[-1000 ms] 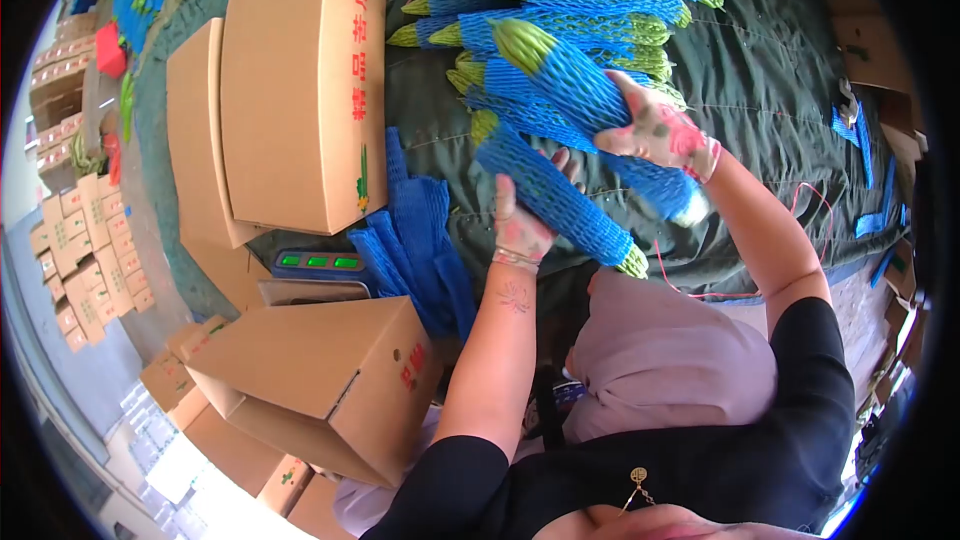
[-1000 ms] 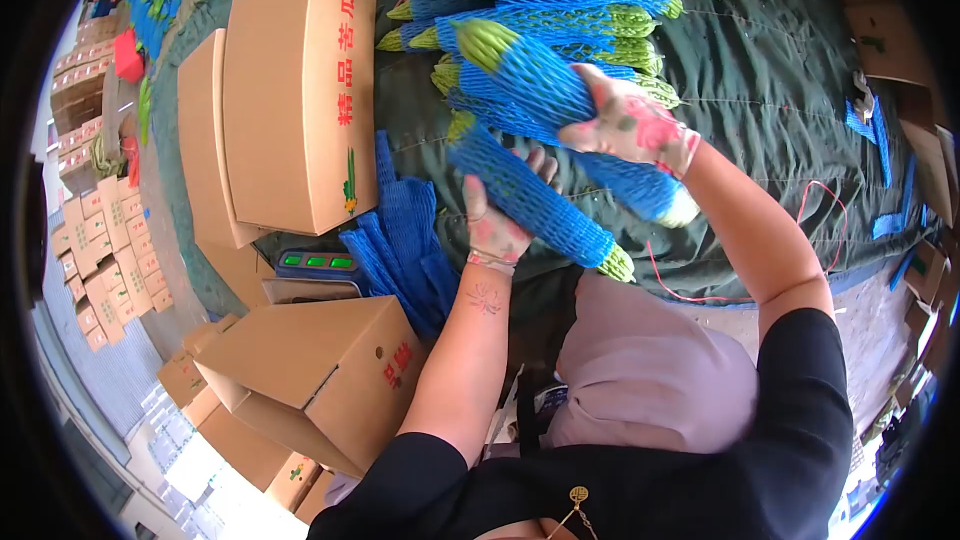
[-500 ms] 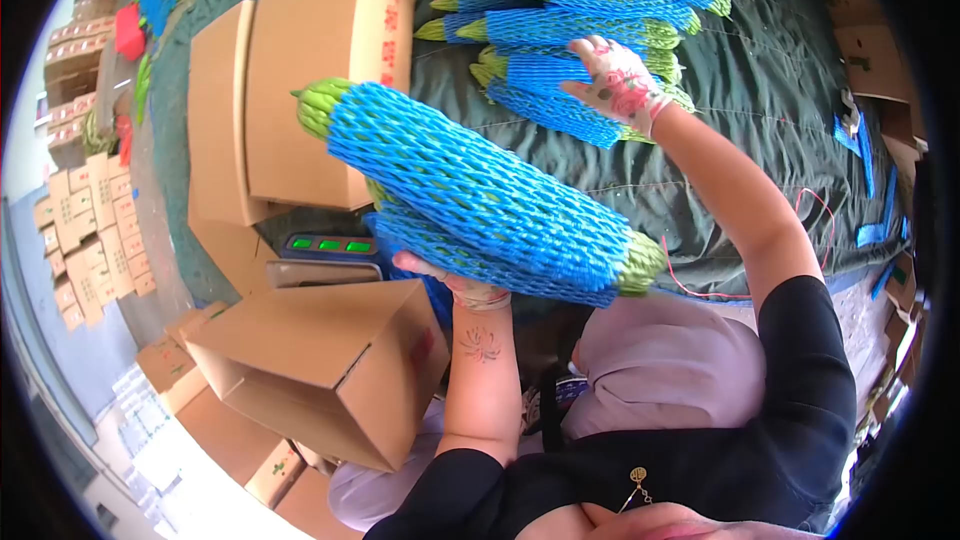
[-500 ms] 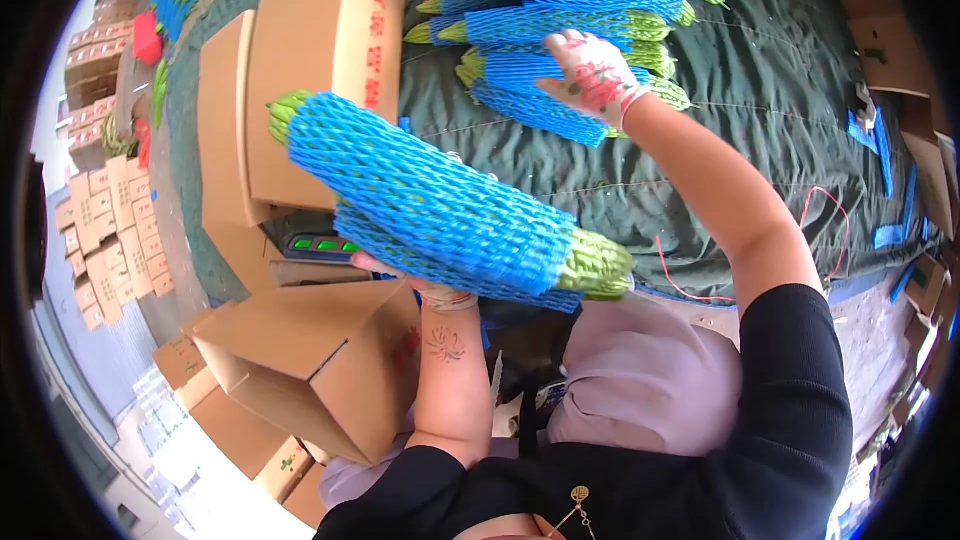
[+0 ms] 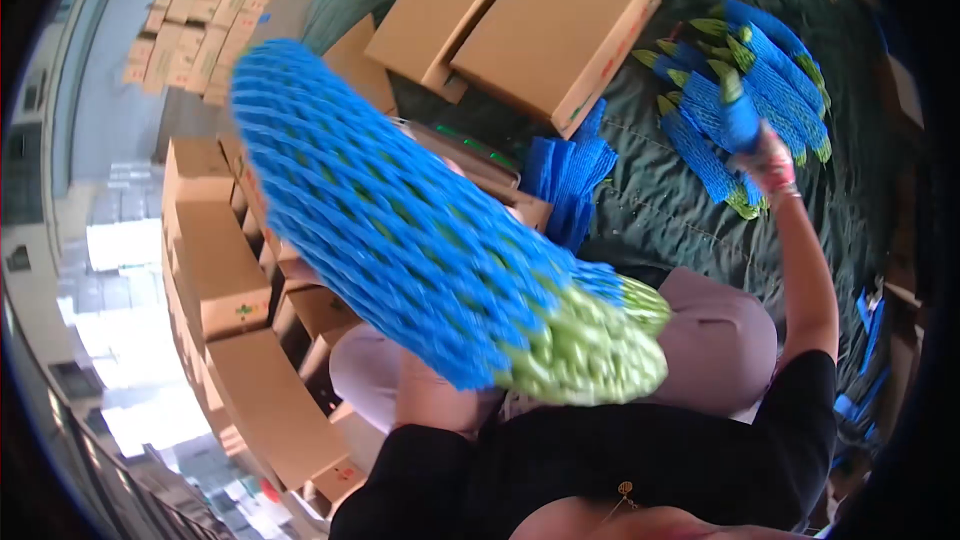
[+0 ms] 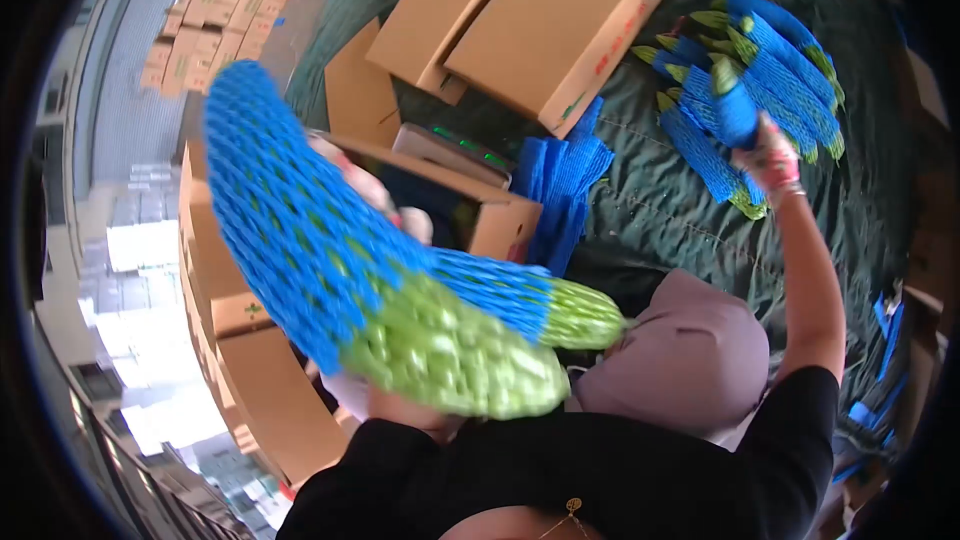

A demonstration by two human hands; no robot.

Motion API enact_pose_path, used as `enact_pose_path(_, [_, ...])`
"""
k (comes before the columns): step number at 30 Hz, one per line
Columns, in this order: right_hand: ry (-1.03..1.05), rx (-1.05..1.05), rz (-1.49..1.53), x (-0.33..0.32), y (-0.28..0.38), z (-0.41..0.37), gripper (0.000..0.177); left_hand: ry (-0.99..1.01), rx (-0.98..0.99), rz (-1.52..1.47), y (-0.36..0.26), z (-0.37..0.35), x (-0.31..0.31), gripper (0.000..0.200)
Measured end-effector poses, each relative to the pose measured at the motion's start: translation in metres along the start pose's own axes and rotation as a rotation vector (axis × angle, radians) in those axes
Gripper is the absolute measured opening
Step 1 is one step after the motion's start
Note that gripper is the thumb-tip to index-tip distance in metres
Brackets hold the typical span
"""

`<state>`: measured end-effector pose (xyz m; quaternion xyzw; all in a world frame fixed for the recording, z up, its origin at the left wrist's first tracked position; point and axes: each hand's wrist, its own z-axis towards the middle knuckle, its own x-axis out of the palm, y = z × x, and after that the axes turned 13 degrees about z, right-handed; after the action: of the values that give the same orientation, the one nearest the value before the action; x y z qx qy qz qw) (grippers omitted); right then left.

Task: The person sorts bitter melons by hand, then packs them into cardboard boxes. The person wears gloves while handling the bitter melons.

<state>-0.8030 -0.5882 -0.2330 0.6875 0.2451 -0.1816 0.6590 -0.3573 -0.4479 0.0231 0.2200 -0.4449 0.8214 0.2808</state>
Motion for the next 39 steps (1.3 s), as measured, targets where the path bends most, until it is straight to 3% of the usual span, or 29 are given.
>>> enact_pose_path(2, [-0.053,-0.198,0.285,-0.038,0.072,0.007,0.058,0.033,0.055,0.034,-0.05,-0.005,-0.004,0.095])
enact_pose_path(4, [0.014,-0.361,0.49,-0.074,0.198,-0.012,0.052,0.048,0.096,0.066,-0.1,-0.016,-0.012,0.093])
enact_pose_path(6, [0.257,-0.374,0.795,-0.101,0.261,-0.008,0.048,0.075,0.132,0.118,-0.142,-0.029,-0.029,0.092])
enact_pose_path(7, [0.141,-0.517,0.718,-0.096,0.293,-0.009,0.048,0.093,0.153,0.145,-0.161,-0.039,-0.039,0.091])
enact_pose_path(9, [0.106,-0.543,0.93,-0.063,0.36,-0.024,0.046,-0.089,0.338,0.381,-0.198,-0.061,-0.081,0.093])
enact_pose_path(10, [0.196,-0.41,1.232,-0.033,0.393,-0.031,0.044,-0.094,0.346,0.362,-0.203,-0.065,-0.09,0.093])
enact_pose_path(12, [0.579,-0.587,1.224,0.041,0.478,-0.066,0.045,-0.002,0.375,-0.193,-0.216,-0.079,-0.109,0.084])
enact_pose_path(14, [0.539,-0.513,1.107,0.113,0.495,-0.058,0.055,0.087,0.406,-0.718,-0.229,-0.097,-0.125,0.075])
enact_pose_path(16, [0.76,-0.386,1.085,0.187,0.498,-0.061,0.066,0.15,0.442,-1.088,-0.244,-0.118,-0.137,0.069])
enact_pose_path(17, [0.829,-0.405,0.944,0.221,0.492,-0.058,0.057,0.169,0.462,-1.203,-0.252,-0.128,-0.142,0.067])
enact_pose_path(18, [0.889,-0.433,0.802,0.251,0.487,-0.058,0.048,-0.09,0.492,-0.642,-0.261,-0.131,-0.147,0.071])
enact_pose_path(20, [0.764,-0.45,0.662,0.295,0.481,-0.063,0.06,-0.556,0.445,0.478,-0.271,-0.13,-0.153,0.082])
enact_pose_path(21, [0.781,-0.442,0.72,0.309,0.472,-0.063,0.061,-0.702,0.411,0.58,-0.273,-0.132,-0.149,0.087])
enact_pose_path(24, [0.881,-0.462,0.837,0.314,0.478,-0.064,0.061,-0.794,0.398,0.74,-0.278,-0.134,-0.146,0.091])
enact_pose_path(25, [0.95,-0.482,0.912,0.313,0.477,-0.063,0.061,-0.229,0.397,0.095,-0.288,-0.15,-0.165,0.087])
enact_pose_path(26, [1.014,-0.554,0.919,0.318,0.464,-0.058,0.055,-0.235,0.397,0.09,-0.288,-0.147,-0.158,0.087])
enact_pose_path(27, [1.079,-0.624,0.928,0.323,0.451,-0.054,0.05,-0.56,0.425,0.383,-0.286,-0.142,-0.149,0.086])
enact_pose_path(28, [1.06,-0.86,0.683,0.32,0.443,-0.052,0.046,-0.883,0.442,0.677,-0.284,-0.138,-0.143,0.085])
enact_pose_path(29, [1.003,-1.099,0.462,0.316,0.434,-0.05,0.042,-0.33,0.441,0.159,-0.292,-0.143,-0.151,0.086])
enact_pose_path(30, [0.92,-1.394,0.123,0.315,0.422,-0.045,0.04,-0.332,0.442,0.151,-0.288,-0.147,-0.158,0.086])
enact_pose_path(32, [0.862,-1.779,-0.445,0.308,0.394,-0.041,0.031,-0.903,0.484,0.858,-0.28,-0.132,-0.147,0.095])
enact_pose_path(33, [0.94,-1.742,-0.572,0.307,0.369,-0.034,0.03,-0.329,0.448,0.354,-0.29,-0.148,-0.167,0.092])
enact_pose_path(35, [1.008,-1.712,-0.704,0.298,0.376,-0.036,0.029,-0.313,0.453,0.289,-0.284,-0.139,-0.162,0.091])
enact_pose_path(36, [1.002,-1.409,-0.71,0.289,0.378,-0.038,0.025,-0.302,0.45,0.228,-0.279,-0.135,-0.157,0.091])
enact_pose_path(37, [0.988,-1.105,-0.702,0.282,0.392,-0.047,0.022,-0.843,0.48,0.789,-0.266,-0.117,-0.134,0.089])
enact_pose_path(38, [0.919,-0.984,-0.352,0.287,0.404,-0.055,0.02,-0.848,0.473,0.794,-0.263,-0.115,-0.135,0.089])
enact_pose_path(39, [1.0,-0.71,0.008,0.265,0.451,-0.076,0.035,-0.586,0.431,0.452,-0.26,-0.112,-0.137,0.089])
